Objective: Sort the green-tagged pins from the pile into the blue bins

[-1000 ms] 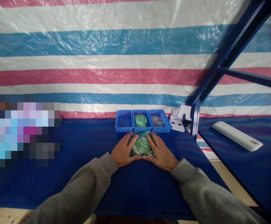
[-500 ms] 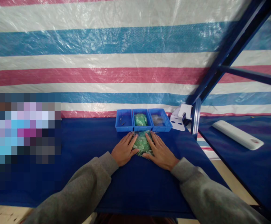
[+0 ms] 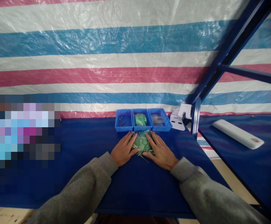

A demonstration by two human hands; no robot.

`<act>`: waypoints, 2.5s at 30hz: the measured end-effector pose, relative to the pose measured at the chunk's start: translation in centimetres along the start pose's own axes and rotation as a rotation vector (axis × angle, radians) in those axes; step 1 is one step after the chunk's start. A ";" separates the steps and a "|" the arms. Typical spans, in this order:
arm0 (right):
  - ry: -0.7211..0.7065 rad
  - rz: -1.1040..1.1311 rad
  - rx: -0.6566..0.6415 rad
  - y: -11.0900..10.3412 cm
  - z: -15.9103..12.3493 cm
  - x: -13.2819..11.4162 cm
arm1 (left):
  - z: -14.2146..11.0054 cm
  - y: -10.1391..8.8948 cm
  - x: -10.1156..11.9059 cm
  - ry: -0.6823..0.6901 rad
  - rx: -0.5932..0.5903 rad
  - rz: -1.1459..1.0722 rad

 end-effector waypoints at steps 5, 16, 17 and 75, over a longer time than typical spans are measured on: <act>0.002 0.011 0.028 -0.9 -0.1 -0.6 | 0.1 -0.2 -0.6 -0.024 0.018 -0.096; -0.051 0.007 0.008 -0.1 -0.3 -2.4 | 0.2 -0.9 -1.7 -0.110 0.071 -0.259; -0.049 0.006 0.014 -0.2 -0.3 -2.3 | 0.2 -0.9 -1.8 -0.116 0.069 -0.268; 0.153 0.606 0.375 -4.9 5.2 -0.2 | 2.1 -6.1 -5.6 -0.262 0.540 -0.491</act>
Point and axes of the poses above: each hand's wrist, its own z-axis towards the middle knuckle, its own y-axis out of the palm, x = y × z, the point moved 10 cm from there along z, towards the middle knuckle, and after that the axes turned 13 degrees about z, right-handed, at the moved point
